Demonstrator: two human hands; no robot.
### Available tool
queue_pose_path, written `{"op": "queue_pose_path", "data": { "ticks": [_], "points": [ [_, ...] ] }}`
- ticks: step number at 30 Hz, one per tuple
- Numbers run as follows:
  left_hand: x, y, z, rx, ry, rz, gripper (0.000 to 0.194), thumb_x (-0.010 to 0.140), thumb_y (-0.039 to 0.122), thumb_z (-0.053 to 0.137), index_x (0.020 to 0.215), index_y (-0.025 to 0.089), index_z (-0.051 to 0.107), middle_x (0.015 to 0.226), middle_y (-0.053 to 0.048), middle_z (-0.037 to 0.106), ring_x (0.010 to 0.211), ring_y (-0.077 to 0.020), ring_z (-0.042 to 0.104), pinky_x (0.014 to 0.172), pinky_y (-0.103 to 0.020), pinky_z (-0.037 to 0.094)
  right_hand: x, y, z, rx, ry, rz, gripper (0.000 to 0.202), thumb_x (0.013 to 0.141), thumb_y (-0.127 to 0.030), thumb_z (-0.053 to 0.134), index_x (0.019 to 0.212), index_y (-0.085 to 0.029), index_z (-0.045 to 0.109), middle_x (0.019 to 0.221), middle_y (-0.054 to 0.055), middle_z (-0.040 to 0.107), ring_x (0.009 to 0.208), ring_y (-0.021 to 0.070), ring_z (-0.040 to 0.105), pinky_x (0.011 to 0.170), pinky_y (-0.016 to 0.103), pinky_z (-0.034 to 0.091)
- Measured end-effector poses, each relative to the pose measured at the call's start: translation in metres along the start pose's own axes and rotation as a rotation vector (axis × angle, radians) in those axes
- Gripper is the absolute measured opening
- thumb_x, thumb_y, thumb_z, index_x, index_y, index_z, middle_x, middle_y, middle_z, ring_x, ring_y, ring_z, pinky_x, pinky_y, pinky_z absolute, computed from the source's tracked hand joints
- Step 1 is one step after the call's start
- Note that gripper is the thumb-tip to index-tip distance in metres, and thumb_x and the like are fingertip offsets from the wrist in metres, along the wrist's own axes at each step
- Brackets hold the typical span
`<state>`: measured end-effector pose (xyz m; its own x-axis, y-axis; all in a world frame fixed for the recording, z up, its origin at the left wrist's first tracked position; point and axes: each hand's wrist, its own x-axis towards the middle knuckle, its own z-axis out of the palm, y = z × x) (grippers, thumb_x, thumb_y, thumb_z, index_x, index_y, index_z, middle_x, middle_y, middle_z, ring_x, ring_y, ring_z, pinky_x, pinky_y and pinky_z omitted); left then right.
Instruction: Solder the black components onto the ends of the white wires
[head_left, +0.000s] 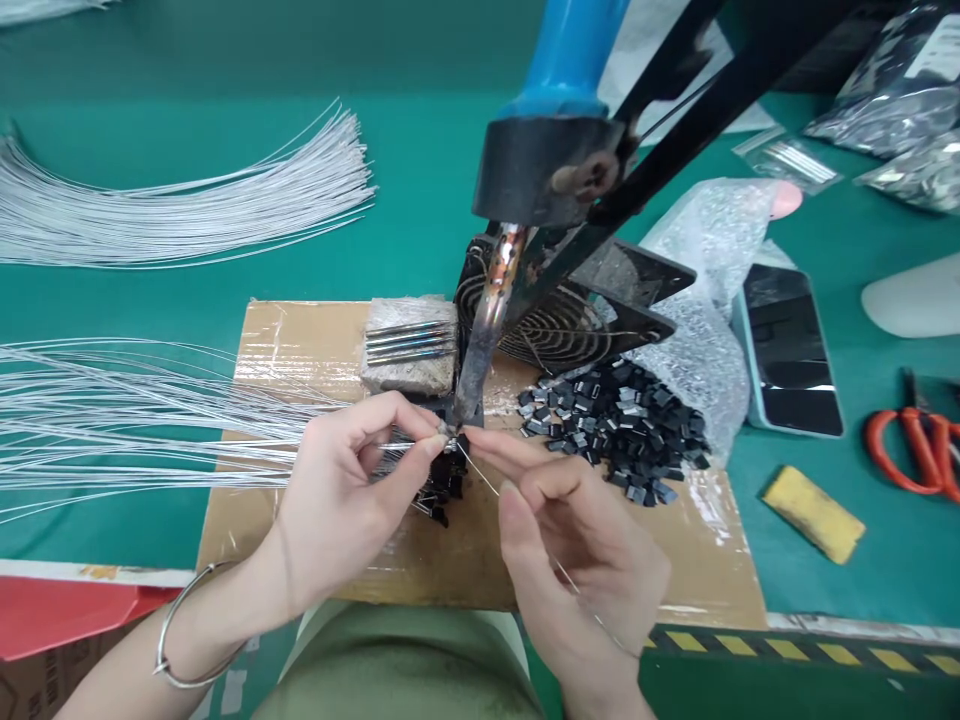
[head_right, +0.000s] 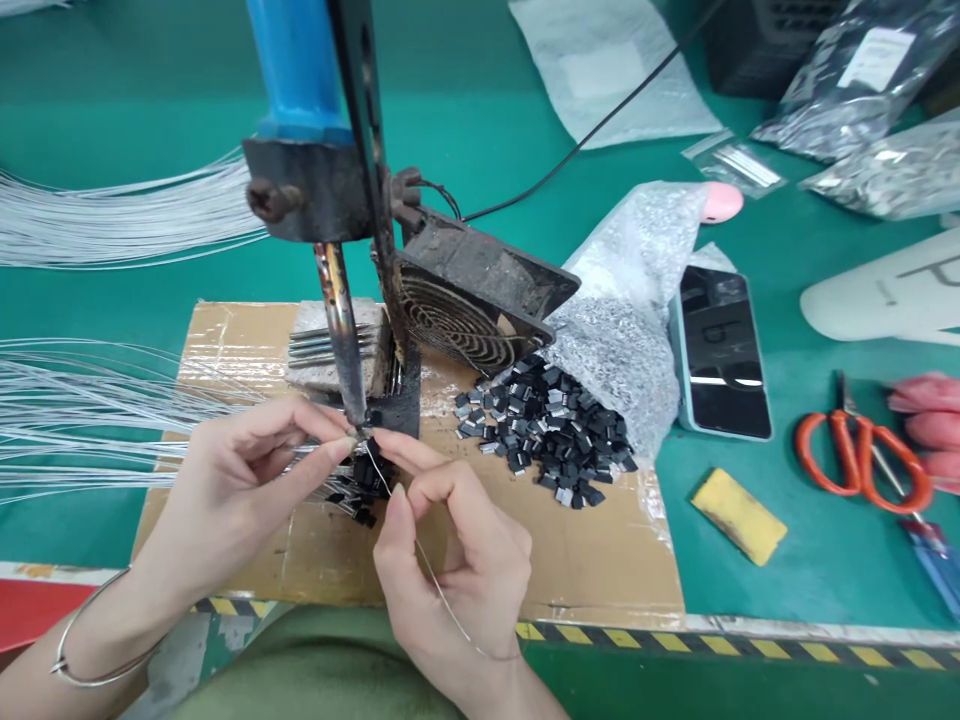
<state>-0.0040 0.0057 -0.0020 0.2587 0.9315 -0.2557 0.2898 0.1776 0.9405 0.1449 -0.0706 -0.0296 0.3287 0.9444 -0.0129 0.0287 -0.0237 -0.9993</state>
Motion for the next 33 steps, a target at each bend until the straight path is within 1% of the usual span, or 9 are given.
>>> {"op": "queue_pose_path", "data": {
  "ticks": [6,9,12,16,24,27,31,33],
  "points": [
    [0.0,0.003,0.001,0.007,0.013,-0.012,0.011,0.091,0.017,0.07,0.081,0.017,0.071,0.088,-0.003,0.076,0.077,-0.0155,0.066,0.066,-0.028,0.046,0.002,0.002,0.0,0.059,-0.003,0.001,0.019,0.099,-0.013,0.063,0.084,-0.024,0.061,0.126,0.007,0.081,0.118,0.0236,0.078,0.106,0.039,0.065],
    [0.001,0.004,0.001,0.002,0.03,-0.007,0.012,0.091,0.016,0.071,0.079,0.017,0.07,0.086,-0.002,0.076,0.076,-0.0139,0.066,0.066,-0.026,0.047,0.003,0.003,0.0,0.062,-0.017,-0.008,0.018,0.099,-0.014,0.064,0.084,-0.023,0.062,0.126,0.009,0.081,0.119,0.0253,0.078,0.105,0.042,0.065],
    [0.003,0.005,0.001,0.005,0.042,-0.001,0.012,0.09,0.014,0.071,0.079,0.017,0.07,0.085,-0.001,0.076,0.076,-0.0132,0.067,0.068,-0.025,0.049,0.004,0.003,0.001,0.067,0.013,0.013,0.019,0.099,-0.016,0.065,0.083,-0.023,0.061,0.124,0.011,0.082,0.117,0.0273,0.079,0.103,0.045,0.066],
    [0.004,0.005,-0.001,-0.013,0.041,0.001,0.011,0.09,0.013,0.072,0.079,0.017,0.071,0.087,-0.001,0.077,0.082,-0.0139,0.071,0.073,-0.023,0.053,0.006,0.004,0.001,0.059,-0.001,-0.003,0.019,0.099,-0.016,0.065,0.082,-0.023,0.061,0.123,0.01,0.082,0.112,0.0264,0.08,0.101,0.043,0.067],
    [0.007,0.008,-0.001,-0.028,0.04,0.031,0.012,0.09,0.01,0.072,0.08,0.017,0.071,0.085,0.0,0.078,0.082,-0.012,0.071,0.076,-0.021,0.055,0.009,0.003,0.001,0.061,0.001,-0.011,0.019,0.097,-0.012,0.067,0.082,-0.023,0.064,0.125,0.007,0.082,0.114,0.0246,0.08,0.104,0.04,0.065],
    [0.007,0.01,0.0,-0.034,0.044,0.047,0.013,0.091,0.009,0.071,0.08,0.017,0.071,0.085,0.001,0.078,0.082,-0.0116,0.072,0.076,-0.02,0.055,0.009,0.002,0.001,0.062,0.008,-0.003,0.019,0.097,-0.011,0.068,0.083,-0.023,0.064,0.125,0.007,0.082,0.115,0.0253,0.079,0.104,0.041,0.065],
    [0.006,0.012,0.0,-0.02,0.043,0.057,0.015,0.091,0.008,0.071,0.08,0.017,0.07,0.084,0.001,0.078,0.081,-0.0108,0.072,0.075,-0.019,0.055,0.009,0.0,0.0,0.075,0.013,-0.01,0.019,0.097,-0.01,0.067,0.083,-0.023,0.064,0.125,0.005,0.082,0.115,0.0226,0.079,0.104,0.036,0.064],
    [0.006,0.012,-0.001,-0.006,0.045,0.056,0.014,0.091,0.008,0.071,0.079,0.017,0.07,0.085,0.001,0.079,0.08,-0.0106,0.072,0.073,-0.018,0.054,0.009,0.0,0.0,0.079,0.011,-0.016,0.02,0.097,-0.009,0.066,0.083,-0.023,0.064,0.125,0.006,0.082,0.114,0.0226,0.08,0.104,0.036,0.064]
  ]
}}
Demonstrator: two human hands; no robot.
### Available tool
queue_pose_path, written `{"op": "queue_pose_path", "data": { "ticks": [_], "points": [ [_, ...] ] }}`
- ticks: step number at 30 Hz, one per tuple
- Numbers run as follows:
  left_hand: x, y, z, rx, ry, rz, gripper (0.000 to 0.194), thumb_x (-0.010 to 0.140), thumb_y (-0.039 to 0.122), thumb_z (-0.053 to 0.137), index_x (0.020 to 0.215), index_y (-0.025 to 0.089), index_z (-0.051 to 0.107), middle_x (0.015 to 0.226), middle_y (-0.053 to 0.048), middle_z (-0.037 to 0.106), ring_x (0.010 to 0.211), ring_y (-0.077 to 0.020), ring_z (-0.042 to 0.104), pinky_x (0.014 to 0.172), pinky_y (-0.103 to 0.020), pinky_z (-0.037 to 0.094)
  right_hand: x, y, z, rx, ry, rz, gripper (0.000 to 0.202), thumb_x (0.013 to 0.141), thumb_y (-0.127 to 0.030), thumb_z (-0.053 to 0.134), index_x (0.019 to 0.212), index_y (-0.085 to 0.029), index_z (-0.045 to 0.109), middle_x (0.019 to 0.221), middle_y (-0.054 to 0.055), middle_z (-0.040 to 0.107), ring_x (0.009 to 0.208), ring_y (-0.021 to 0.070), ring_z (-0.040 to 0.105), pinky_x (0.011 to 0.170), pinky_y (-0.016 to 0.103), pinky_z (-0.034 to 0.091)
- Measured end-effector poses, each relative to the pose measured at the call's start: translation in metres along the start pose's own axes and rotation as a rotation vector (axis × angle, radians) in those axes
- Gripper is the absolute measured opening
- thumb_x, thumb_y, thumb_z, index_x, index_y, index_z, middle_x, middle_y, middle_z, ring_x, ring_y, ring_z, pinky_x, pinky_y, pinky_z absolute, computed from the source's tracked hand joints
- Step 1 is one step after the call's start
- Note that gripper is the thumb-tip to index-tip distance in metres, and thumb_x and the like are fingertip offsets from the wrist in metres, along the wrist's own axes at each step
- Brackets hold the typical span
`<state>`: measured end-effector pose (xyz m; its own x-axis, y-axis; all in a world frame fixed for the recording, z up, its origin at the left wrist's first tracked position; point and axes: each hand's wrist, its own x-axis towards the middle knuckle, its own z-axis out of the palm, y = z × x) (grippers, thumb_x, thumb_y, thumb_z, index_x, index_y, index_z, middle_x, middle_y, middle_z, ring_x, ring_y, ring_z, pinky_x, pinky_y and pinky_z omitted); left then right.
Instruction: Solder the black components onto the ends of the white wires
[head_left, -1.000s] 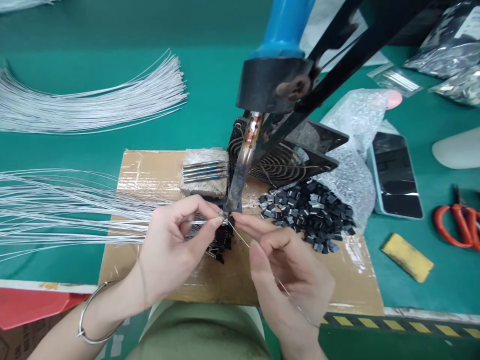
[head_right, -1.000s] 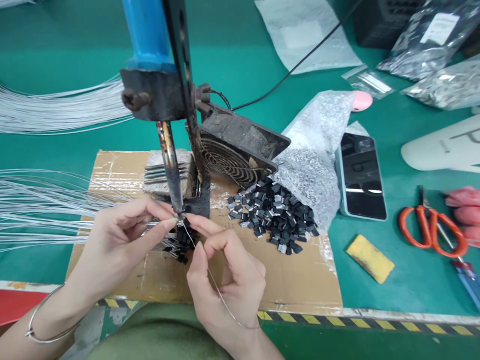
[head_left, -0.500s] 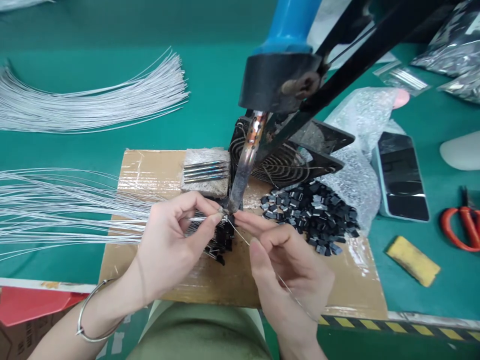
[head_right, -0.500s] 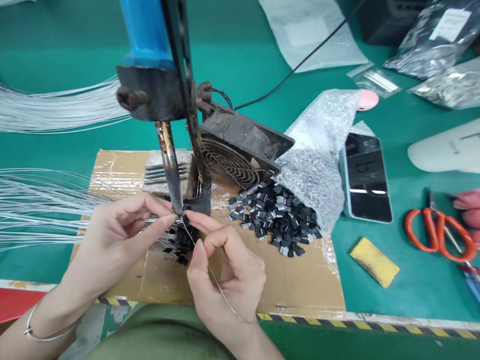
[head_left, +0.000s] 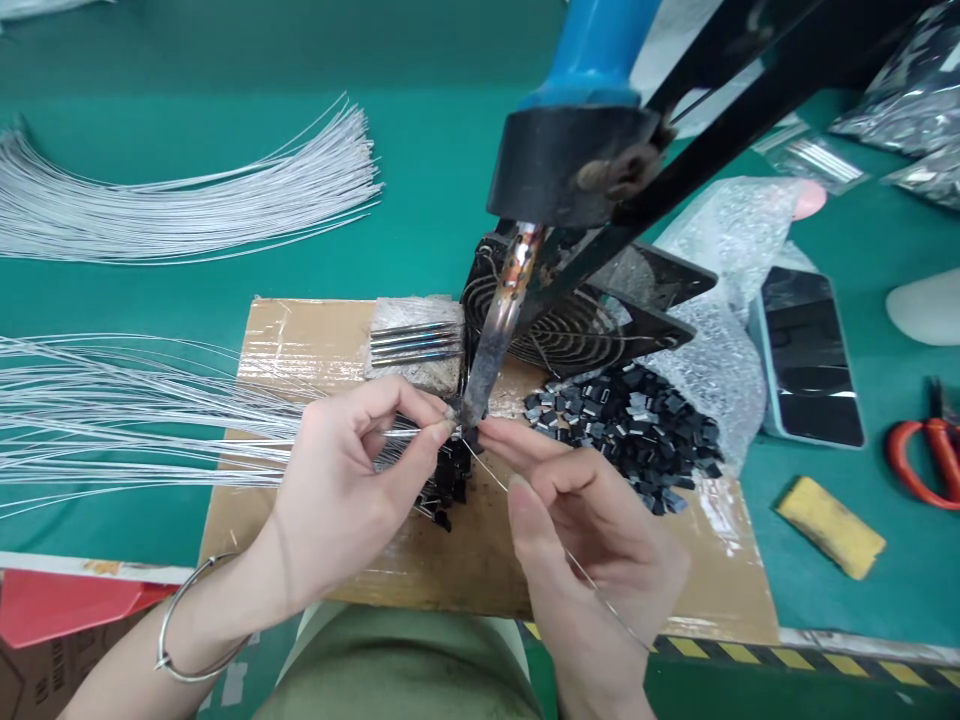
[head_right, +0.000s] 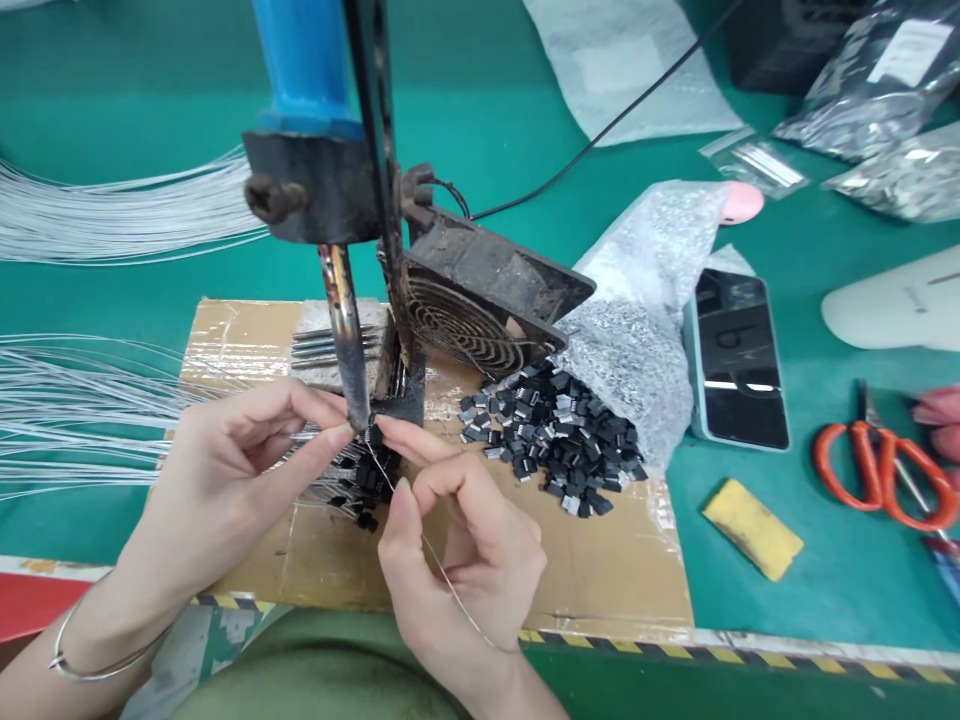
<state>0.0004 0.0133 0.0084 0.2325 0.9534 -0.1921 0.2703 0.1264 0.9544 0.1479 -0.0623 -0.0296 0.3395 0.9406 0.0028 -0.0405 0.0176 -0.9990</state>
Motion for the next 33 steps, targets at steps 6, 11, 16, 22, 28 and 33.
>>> {"op": "queue_pose_path", "data": {
  "ticks": [6,11,16,22,28,33],
  "points": [
    [0.001,0.0024,0.0,0.006,0.005,-0.002,0.013,0.09,0.01,0.072,0.08,0.017,0.071,0.086,0.0,0.079,0.08,-0.012,0.072,0.072,-0.02,0.054,0.0007,0.0012,-0.0011,0.001,-0.007,-0.035,0.019,0.097,-0.009,0.067,0.084,-0.022,0.064,0.124,0.009,0.082,0.114,0.025,0.08,0.101,0.039,0.065],
    [0.0001,0.0042,0.0011,0.006,0.011,-0.002,0.013,0.09,0.01,0.072,0.079,0.017,0.071,0.086,0.0,0.08,0.08,-0.0124,0.072,0.072,-0.02,0.054,0.0012,0.0033,-0.0012,0.01,-0.015,-0.058,0.019,0.096,-0.007,0.067,0.085,-0.022,0.065,0.125,0.007,0.082,0.115,0.0234,0.08,0.103,0.036,0.065],
    [-0.0006,0.0028,0.0006,0.006,0.011,-0.003,0.011,0.09,0.011,0.072,0.08,0.017,0.071,0.087,0.0,0.08,0.08,-0.0129,0.071,0.071,-0.021,0.053,0.0003,0.0038,-0.0011,0.009,-0.016,-0.063,0.02,0.095,-0.005,0.067,0.085,-0.022,0.065,0.127,0.006,0.081,0.116,0.0225,0.079,0.105,0.035,0.064],
    [-0.0008,0.0007,-0.0005,0.011,0.012,0.008,0.011,0.09,0.012,0.072,0.081,0.017,0.071,0.087,0.0,0.079,0.081,-0.0133,0.072,0.07,-0.021,0.053,-0.0007,0.002,-0.0018,0.018,-0.017,-0.072,0.02,0.095,-0.005,0.066,0.085,-0.022,0.065,0.127,0.005,0.081,0.116,0.02,0.079,0.106,0.031,0.062],
    [-0.0017,0.0012,-0.0001,-0.003,0.012,0.021,0.011,0.09,0.011,0.072,0.081,0.017,0.071,0.089,-0.002,0.08,0.082,-0.0135,0.073,0.073,-0.022,0.055,0.0008,0.0031,-0.0001,0.015,-0.016,-0.072,0.02,0.095,-0.005,0.067,0.085,-0.022,0.066,0.126,0.006,0.081,0.115,0.021,0.08,0.105,0.032,0.064],
    [-0.0013,0.0009,0.0012,0.004,0.015,0.036,0.012,0.09,0.01,0.071,0.081,0.017,0.071,0.087,-0.001,0.079,0.081,-0.0134,0.072,0.073,-0.022,0.055,0.0001,0.0029,-0.0001,0.018,-0.01,-0.077,0.02,0.096,-0.005,0.067,0.085,-0.022,0.067,0.126,0.004,0.082,0.116,0.019,0.079,0.107,0.029,0.062]
  ]
}}
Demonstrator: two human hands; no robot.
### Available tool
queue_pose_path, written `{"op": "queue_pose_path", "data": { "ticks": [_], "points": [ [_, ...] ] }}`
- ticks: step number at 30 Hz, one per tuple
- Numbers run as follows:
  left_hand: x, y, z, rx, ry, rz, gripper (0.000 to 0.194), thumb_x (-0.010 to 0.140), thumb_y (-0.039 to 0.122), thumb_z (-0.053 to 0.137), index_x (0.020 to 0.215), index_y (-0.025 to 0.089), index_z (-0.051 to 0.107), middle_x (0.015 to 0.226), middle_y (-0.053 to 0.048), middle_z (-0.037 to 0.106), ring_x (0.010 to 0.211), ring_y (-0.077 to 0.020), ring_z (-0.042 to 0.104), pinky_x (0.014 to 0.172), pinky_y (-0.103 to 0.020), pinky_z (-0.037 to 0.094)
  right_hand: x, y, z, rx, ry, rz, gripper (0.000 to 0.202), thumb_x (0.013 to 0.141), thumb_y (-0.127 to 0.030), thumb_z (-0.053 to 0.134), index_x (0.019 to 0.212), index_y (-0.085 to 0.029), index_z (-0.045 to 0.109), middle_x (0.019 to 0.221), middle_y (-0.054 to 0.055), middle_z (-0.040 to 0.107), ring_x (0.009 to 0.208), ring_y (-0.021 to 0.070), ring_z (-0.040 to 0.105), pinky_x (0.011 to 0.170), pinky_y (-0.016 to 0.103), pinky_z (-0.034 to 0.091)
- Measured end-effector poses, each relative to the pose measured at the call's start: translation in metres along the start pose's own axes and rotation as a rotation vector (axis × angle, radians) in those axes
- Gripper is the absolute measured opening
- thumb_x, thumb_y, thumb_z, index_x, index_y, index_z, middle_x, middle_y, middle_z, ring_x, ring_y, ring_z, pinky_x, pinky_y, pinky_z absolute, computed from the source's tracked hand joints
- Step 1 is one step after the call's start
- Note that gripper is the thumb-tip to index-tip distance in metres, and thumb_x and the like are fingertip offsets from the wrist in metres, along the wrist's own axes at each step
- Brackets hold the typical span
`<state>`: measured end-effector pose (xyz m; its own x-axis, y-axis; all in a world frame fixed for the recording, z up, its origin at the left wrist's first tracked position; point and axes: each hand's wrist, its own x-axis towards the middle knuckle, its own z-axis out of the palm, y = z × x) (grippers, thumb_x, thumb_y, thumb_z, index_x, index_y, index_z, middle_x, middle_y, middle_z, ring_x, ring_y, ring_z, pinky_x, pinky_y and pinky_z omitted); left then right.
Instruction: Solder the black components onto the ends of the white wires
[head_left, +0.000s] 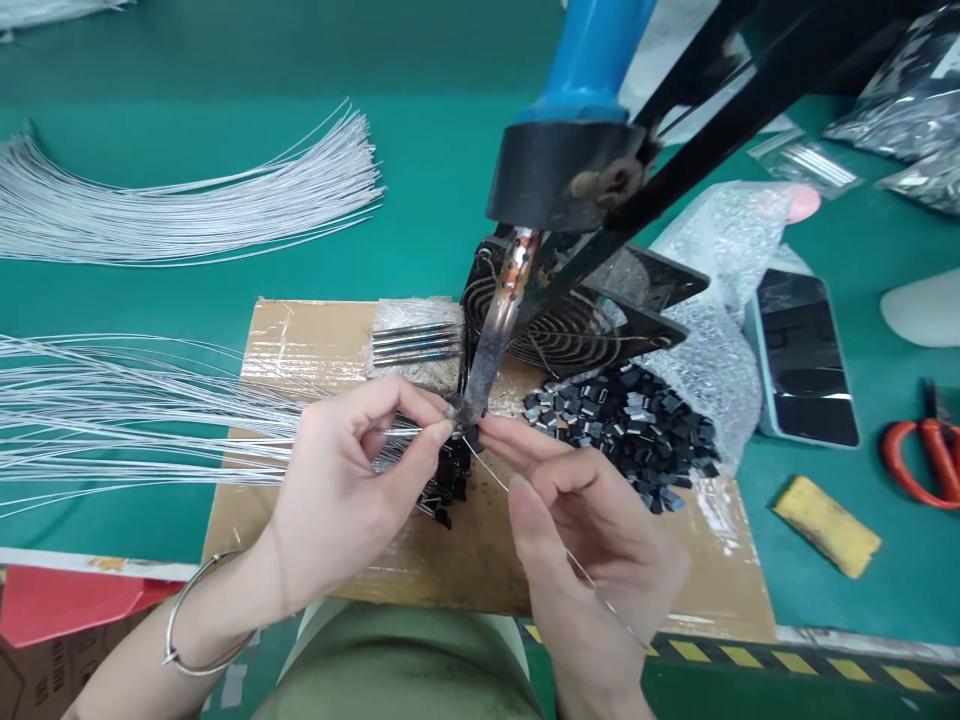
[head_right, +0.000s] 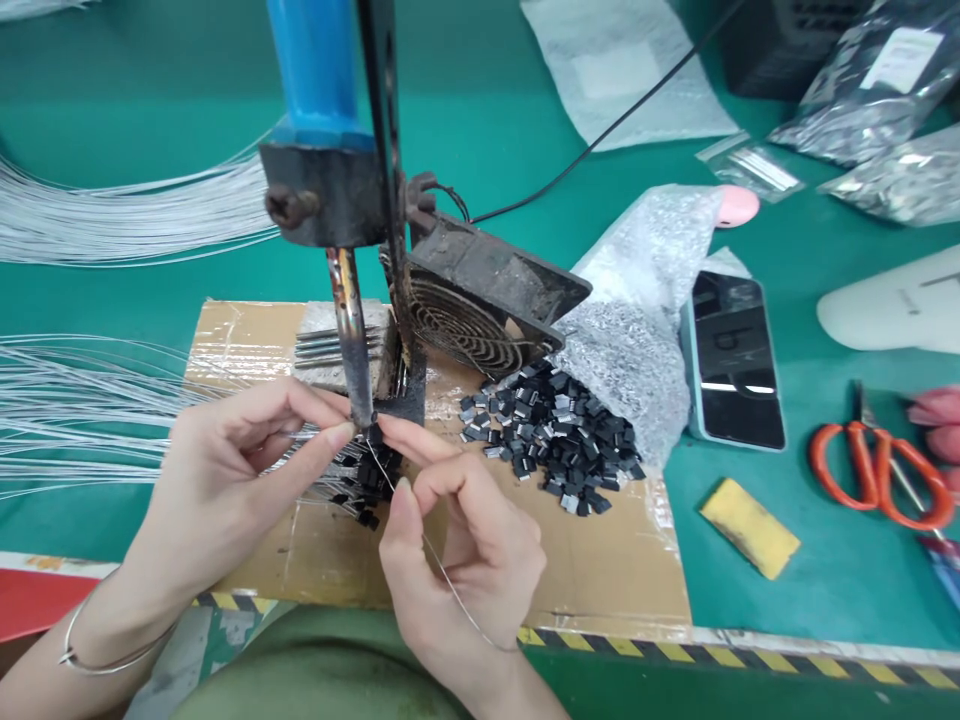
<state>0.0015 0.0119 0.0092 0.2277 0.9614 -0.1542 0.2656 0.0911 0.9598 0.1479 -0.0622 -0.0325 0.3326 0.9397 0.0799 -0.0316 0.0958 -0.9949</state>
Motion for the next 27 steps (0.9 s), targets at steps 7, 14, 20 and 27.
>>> {"op": "queue_pose_path", "data": {
  "ticks": [7,14,20,27],
  "points": [
    [-0.0011,-0.0008,-0.0016,0.007,-0.004,-0.005,0.01,0.091,0.012,0.072,0.082,0.017,0.071,0.089,-0.001,0.079,0.082,-0.0136,0.072,0.074,-0.022,0.055,-0.001,0.0001,0.0004,-0.028,0.015,0.022,0.019,0.094,-0.006,0.068,0.084,-0.022,0.066,0.126,0.007,0.081,0.115,0.0234,0.08,0.104,0.037,0.065],
    [-0.0008,-0.0025,-0.0015,0.049,0.006,0.014,0.011,0.092,0.012,0.071,0.082,0.017,0.071,0.089,-0.001,0.079,0.08,-0.0136,0.072,0.071,-0.023,0.054,-0.0022,0.0009,-0.0009,-0.004,0.006,0.022,0.02,0.096,-0.006,0.067,0.086,-0.022,0.066,0.128,0.005,0.081,0.116,0.0208,0.079,0.107,0.034,0.062],
    [-0.0007,0.0004,-0.0009,0.034,-0.006,0.006,0.012,0.091,0.01,0.071,0.081,0.017,0.07,0.088,-0.002,0.079,0.081,-0.0134,0.072,0.073,-0.022,0.055,-0.002,0.0022,0.0012,-0.008,0.016,0.016,0.017,0.096,-0.009,0.068,0.086,-0.022,0.066,0.127,0.006,0.081,0.116,0.0216,0.079,0.105,0.034,0.063],
    [-0.0021,-0.0003,-0.0014,0.054,0.005,-0.009,0.011,0.092,0.014,0.071,0.082,0.018,0.071,0.09,-0.003,0.079,0.083,-0.0169,0.073,0.071,-0.027,0.054,-0.0012,-0.0048,0.0038,-0.074,0.053,0.044,0.018,0.095,-0.012,0.069,0.082,-0.023,0.064,0.121,0.008,0.083,0.11,0.0247,0.081,0.103,0.04,0.064]
  ]
}}
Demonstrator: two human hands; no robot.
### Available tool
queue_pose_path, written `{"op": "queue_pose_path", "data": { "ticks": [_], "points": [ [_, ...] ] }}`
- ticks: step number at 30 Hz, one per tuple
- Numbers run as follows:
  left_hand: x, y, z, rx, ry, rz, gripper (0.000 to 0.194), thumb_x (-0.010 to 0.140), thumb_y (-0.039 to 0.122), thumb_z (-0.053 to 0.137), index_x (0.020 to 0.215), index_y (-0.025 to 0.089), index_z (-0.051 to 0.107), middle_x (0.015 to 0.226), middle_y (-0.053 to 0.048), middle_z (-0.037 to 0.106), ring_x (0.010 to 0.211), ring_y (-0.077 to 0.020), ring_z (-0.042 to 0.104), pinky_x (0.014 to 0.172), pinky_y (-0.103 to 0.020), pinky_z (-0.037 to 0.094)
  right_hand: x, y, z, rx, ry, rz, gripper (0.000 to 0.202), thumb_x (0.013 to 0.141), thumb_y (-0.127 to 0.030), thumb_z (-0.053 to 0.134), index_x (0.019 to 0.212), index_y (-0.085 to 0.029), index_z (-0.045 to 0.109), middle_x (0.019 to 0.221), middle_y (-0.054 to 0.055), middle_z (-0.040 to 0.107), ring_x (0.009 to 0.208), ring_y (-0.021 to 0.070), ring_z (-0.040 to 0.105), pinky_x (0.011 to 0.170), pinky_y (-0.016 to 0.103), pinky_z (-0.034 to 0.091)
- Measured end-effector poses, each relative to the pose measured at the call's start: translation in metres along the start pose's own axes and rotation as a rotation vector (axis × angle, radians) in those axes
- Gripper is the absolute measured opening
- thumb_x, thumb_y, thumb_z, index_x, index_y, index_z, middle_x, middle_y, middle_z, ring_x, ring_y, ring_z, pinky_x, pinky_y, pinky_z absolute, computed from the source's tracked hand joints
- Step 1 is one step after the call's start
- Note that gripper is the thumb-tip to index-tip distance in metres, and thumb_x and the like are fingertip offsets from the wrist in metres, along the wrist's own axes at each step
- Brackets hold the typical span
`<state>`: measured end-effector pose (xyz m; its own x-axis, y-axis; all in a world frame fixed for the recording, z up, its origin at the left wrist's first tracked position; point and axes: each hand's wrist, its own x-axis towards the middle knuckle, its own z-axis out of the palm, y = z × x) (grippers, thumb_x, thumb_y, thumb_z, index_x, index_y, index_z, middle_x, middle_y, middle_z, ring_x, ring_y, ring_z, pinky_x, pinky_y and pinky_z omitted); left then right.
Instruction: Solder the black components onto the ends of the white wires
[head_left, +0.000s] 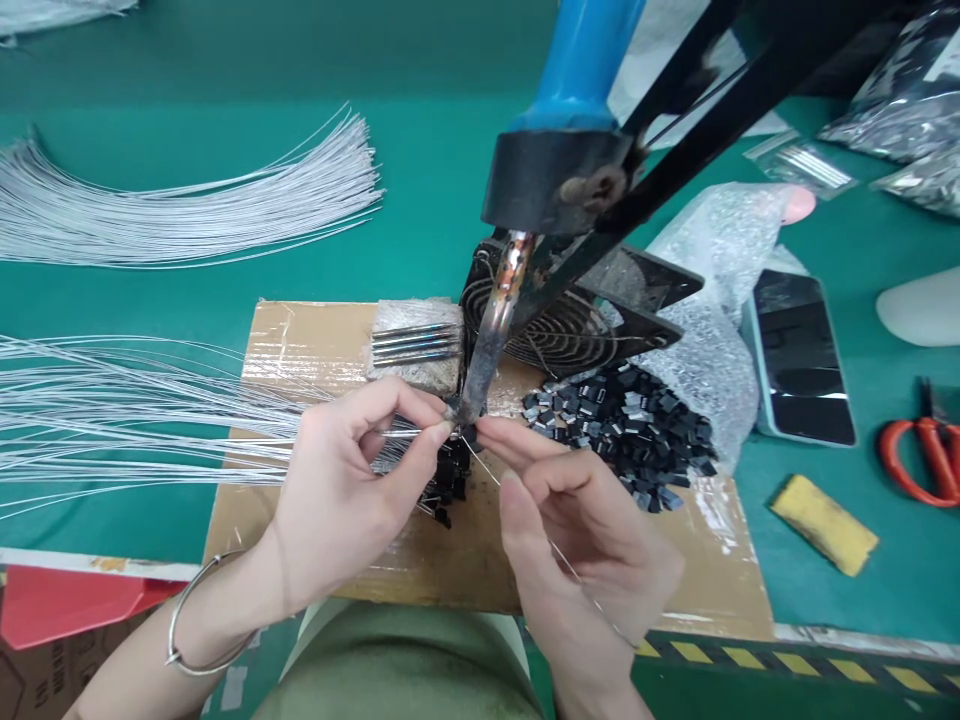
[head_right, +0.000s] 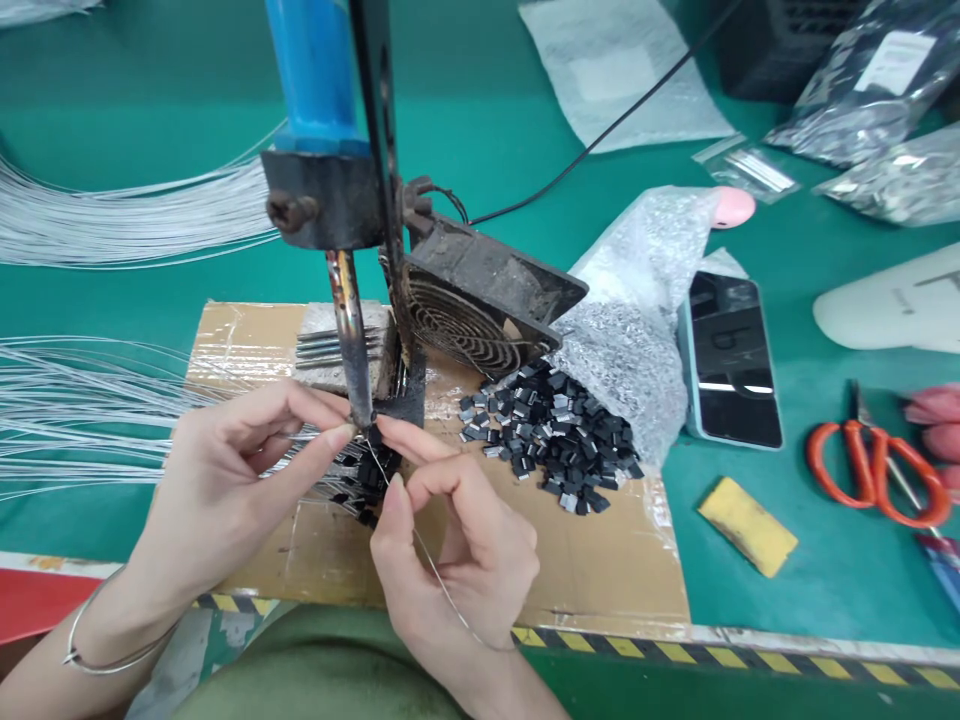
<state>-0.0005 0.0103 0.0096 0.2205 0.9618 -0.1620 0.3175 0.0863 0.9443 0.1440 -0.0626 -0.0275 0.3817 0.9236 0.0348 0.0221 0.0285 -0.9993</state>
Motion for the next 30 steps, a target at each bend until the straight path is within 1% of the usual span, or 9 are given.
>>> {"op": "queue_pose_path", "data": {
  "ticks": [3,7,10,13,16,21,25,28,30],
  "points": [
    [-0.0006,-0.0013,0.0002,0.018,0.004,0.003,0.011,0.092,0.015,0.071,0.081,0.018,0.071,0.091,-0.004,0.079,0.084,-0.018,0.073,0.069,-0.028,0.053,-0.0004,-0.0006,0.0014,0.007,-0.001,-0.008,0.018,0.095,-0.011,0.07,0.083,-0.023,0.064,0.122,0.008,0.083,0.112,0.0246,0.08,0.105,0.041,0.063],
    [-0.0022,-0.0014,-0.0007,0.028,0.004,0.008,0.011,0.092,0.017,0.072,0.082,0.019,0.071,0.093,-0.004,0.079,0.085,-0.0187,0.074,0.069,-0.029,0.053,-0.0015,0.0012,0.0033,0.022,0.023,-0.011,0.018,0.095,-0.011,0.07,0.083,-0.023,0.065,0.121,0.007,0.083,0.113,0.023,0.08,0.104,0.037,0.063],
    [-0.003,-0.0012,-0.0011,0.032,0.004,-0.001,0.01,0.093,0.017,0.071,0.083,0.018,0.071,0.094,-0.005,0.079,0.086,-0.0194,0.075,0.068,-0.029,0.053,-0.0019,0.0035,0.0031,0.023,0.025,-0.022,0.017,0.095,-0.013,0.07,0.083,-0.023,0.065,0.122,0.008,0.083,0.112,0.0241,0.08,0.104,0.039,0.064],
    [-0.0024,-0.0009,-0.0005,0.018,0.002,-0.005,0.01,0.092,0.015,0.071,0.082,0.018,0.071,0.093,-0.004,0.079,0.084,-0.0177,0.074,0.071,-0.028,0.054,-0.0016,0.0054,0.0021,0.018,0.008,-0.034,0.016,0.096,-0.013,0.069,0.083,-0.022,0.065,0.123,0.009,0.083,0.113,0.0243,0.08,0.105,0.039,0.064],
    [-0.0012,-0.0006,0.0004,0.002,-0.002,-0.004,0.011,0.091,0.014,0.072,0.081,0.017,0.071,0.092,-0.004,0.08,0.085,-0.0169,0.074,0.075,-0.027,0.055,-0.0008,0.0057,0.0023,0.019,0.019,-0.033,0.016,0.096,-0.013,0.07,0.083,-0.022,0.065,0.121,0.009,0.083,0.111,0.0245,0.081,0.104,0.039,0.064],
    [-0.0012,-0.0004,0.0,0.016,-0.002,-0.005,0.011,0.091,0.015,0.071,0.08,0.018,0.071,0.092,-0.005,0.08,0.082,-0.0175,0.073,0.071,-0.028,0.054,-0.0008,0.0047,0.0036,0.023,0.02,-0.032,0.017,0.095,-0.011,0.07,0.083,-0.023,0.066,0.121,0.007,0.083,0.111,0.0221,0.081,0.104,0.036,0.063],
    [-0.0028,-0.0006,-0.0008,0.027,0.002,-0.007,0.011,0.091,0.017,0.071,0.081,0.018,0.071,0.091,-0.005,0.079,0.085,-0.0197,0.075,0.068,-0.029,0.053,-0.0026,0.0047,0.0038,0.031,0.03,-0.025,0.017,0.095,-0.011,0.07,0.083,-0.023,0.066,0.121,0.007,0.083,0.111,0.0224,0.081,0.102,0.036,0.064],
    [-0.0031,-0.0017,-0.0011,0.029,0.002,-0.007,0.011,0.092,0.018,0.071,0.081,0.018,0.071,0.092,-0.005,0.079,0.087,-0.0209,0.075,0.068,-0.03,0.053,-0.0034,0.0044,0.0041,0.045,0.036,-0.025,0.017,0.094,-0.01,0.072,0.084,-0.023,0.067,0.121,0.006,0.083,0.111,0.0212,0.081,0.102,0.033,0.063],
    [-0.003,-0.0026,-0.0011,0.029,0.0,-0.007,0.011,0.092,0.018,0.071,0.081,0.019,0.071,0.093,-0.005,0.079,0.088,-0.0211,0.075,0.069,-0.03,0.054,-0.0032,0.0041,0.0045,0.036,0.038,-0.027,0.017,0.094,-0.011,0.072,0.083,-0.023,0.067,0.12,0.006,0.084,0.111,0.0218,0.081,0.101,0.034,0.064]
  ]
}}
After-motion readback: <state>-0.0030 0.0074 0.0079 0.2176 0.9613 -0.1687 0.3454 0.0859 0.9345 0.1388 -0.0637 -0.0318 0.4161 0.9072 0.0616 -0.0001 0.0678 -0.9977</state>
